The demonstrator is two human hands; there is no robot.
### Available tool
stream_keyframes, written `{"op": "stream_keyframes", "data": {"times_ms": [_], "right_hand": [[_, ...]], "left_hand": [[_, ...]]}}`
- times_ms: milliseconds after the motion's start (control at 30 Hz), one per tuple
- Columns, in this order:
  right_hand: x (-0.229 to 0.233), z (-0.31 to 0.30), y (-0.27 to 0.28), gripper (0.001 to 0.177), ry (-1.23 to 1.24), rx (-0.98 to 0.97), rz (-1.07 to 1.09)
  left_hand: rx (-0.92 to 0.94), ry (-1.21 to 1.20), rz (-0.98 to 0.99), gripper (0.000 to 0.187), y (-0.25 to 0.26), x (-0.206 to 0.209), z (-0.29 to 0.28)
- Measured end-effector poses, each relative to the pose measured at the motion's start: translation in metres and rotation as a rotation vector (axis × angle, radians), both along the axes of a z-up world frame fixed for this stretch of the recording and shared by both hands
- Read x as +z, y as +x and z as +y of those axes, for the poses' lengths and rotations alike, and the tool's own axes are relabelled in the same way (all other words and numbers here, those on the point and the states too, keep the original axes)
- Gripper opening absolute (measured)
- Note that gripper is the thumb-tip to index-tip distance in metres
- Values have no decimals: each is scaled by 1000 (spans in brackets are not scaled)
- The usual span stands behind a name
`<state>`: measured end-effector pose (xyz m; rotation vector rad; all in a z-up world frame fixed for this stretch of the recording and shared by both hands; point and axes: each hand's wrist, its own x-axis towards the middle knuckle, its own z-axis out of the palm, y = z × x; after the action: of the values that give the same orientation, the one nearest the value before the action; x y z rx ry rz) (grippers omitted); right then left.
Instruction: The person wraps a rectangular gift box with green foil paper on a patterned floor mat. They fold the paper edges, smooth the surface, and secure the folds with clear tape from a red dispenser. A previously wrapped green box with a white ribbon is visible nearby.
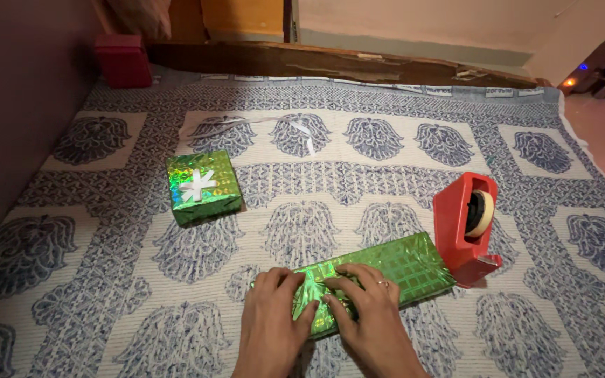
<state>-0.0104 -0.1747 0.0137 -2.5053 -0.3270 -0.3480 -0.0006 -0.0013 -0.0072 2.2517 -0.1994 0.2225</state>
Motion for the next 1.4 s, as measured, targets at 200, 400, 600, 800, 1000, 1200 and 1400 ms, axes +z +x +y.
{"op": "stream_keyframes", "data": {"times_ms": [200, 400, 600, 800, 1000, 1200, 1400], "right_hand": [[4, 0, 0, 24, -10, -26, 36], [-4, -5, 1, 30, 64, -105, -23], [-12, -71, 9, 27, 478, -792, -352], [-28, -146, 5, 36, 840, -796, -185], [-50, -155, 8, 20, 814, -895, -252], [-62, -160, 12, 7, 799, -824, -357], [-59, -154, 10, 14, 817, -794, -373]], "left_hand": [[-51, 174, -104, 75, 3, 2, 3], [-225, 368, 384, 132, 8, 21, 15], [-230, 388, 374, 124, 7, 21, 16], [-215, 413, 365, 122, 7, 11, 17], [-216, 389, 365, 126, 8, 12, 17], [-220, 357, 338, 122, 6, 16, 18], [-208, 348, 383, 122, 6, 22, 18]]}}
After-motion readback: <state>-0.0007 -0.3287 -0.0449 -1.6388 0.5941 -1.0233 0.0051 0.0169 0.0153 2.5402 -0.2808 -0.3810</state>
